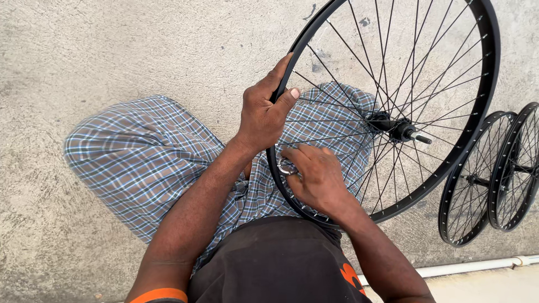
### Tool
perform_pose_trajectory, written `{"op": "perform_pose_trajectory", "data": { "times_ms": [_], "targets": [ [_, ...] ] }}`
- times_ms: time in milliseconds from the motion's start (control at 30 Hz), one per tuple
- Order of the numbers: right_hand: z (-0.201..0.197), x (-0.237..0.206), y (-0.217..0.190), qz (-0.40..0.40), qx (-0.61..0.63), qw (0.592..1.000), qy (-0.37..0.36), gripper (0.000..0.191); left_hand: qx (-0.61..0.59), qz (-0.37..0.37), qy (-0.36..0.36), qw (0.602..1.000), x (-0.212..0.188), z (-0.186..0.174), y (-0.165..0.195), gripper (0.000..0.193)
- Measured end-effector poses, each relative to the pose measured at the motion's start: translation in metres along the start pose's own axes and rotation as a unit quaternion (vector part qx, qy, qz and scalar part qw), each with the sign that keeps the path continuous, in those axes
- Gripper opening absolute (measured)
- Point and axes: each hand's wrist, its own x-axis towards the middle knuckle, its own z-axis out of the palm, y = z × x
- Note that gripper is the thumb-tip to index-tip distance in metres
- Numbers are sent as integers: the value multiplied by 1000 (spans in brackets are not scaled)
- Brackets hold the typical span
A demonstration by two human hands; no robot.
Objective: The person sits on the ground and uses a spoke wrench to adjust the tension of the spokes on a bicycle wheel. They rotate the wheel periodically to access different sections while tightening the spoke nipples.
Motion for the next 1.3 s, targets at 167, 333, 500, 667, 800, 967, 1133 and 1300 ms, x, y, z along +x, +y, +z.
{"op": "perform_pose_trajectory", "data": {
  "times_ms": [167,333,500,667,800,967,1133,1300],
  "targets": [
    [-10,-9,3,-13,66,998,8,41,0,5,-3,1000,3,2,-1,57],
    [2,-13,4,-79,60,992,82,28,12,-9,3,1000,1,-1,-1,58],
    [-8,-11,22,-23,121,984,131,18,20,-12,2,1000,2,0,-2,58],
    [-12,11,22,-33,91,991,93,11,38,-8,3,999,1,0,-2,58],
    [-6,31,14,85,147,984,-45,15,63,-38,-9,997,4,-6,0,64],
    [-4,27,15,-91,129,986,53,15,85,-41,-15,995,16,-16,-5,68],
    [20,19,10,19,70,996,49,34,65,-74,-3,995,17,-9,-15,63],
    [31,22,16,-11,-22,1000,0,31,58,-61,16,996,9,-13,-20,60]
  ]
}}
